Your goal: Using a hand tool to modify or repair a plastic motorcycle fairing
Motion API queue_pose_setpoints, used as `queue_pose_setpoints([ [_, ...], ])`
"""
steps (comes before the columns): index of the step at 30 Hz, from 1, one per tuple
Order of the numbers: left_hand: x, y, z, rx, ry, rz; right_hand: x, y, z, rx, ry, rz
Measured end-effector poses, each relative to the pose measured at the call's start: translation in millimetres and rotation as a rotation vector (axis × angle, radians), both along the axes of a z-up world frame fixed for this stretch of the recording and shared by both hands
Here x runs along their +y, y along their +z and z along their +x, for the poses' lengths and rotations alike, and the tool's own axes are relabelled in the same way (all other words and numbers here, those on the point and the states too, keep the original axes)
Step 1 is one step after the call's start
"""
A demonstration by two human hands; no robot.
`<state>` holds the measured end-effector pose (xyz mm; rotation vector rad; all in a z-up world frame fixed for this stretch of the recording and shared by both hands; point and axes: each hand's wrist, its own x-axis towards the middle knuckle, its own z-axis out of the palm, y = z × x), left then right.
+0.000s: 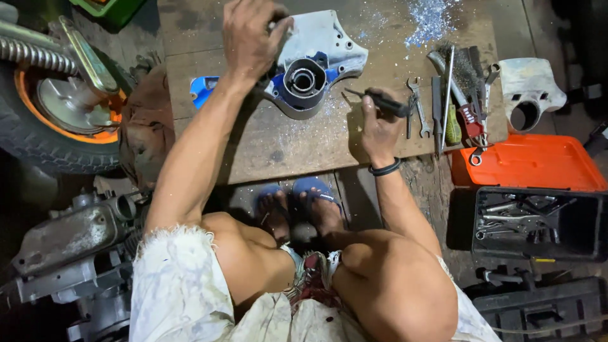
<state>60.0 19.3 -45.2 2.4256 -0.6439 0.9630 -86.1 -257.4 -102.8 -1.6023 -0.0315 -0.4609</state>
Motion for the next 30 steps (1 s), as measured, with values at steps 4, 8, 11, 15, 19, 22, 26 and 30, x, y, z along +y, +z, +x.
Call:
queue_pose_setpoints([
  [4,16,6,-18,-0.042,0.045,-0.041,-3,9,-3,0.105,0.024,-0.264],
  [8,20,12,-35,0.102,-0.035,0.048,-9,-1,-1,0.023,0.034,-0.55],
  [11,13,14,-51,0.181,-0.143,0.056,-7,8,-5,0.02,0.047,-0.537],
  [15,16,25,-65,0.113,-0.281,0.198,1,29,-14,0.064,0.037,-0.479],
  [19,42,1,-47,0.217,-0.092,0.069,3,30,-20,0.006,0.067,-0.508],
  [22,68,-11,-44,0.166,0.06,0.038,2,33,-20,0.017,0.085,-0.466],
  [26,89,0,-64,0.412,0.19,0.113,2,32,-18,0.028,0.059,-0.531],
  [30,97,6,-76,0.79,0.232,0.186,1,27,-17,0.002,0.083,-0.511],
])
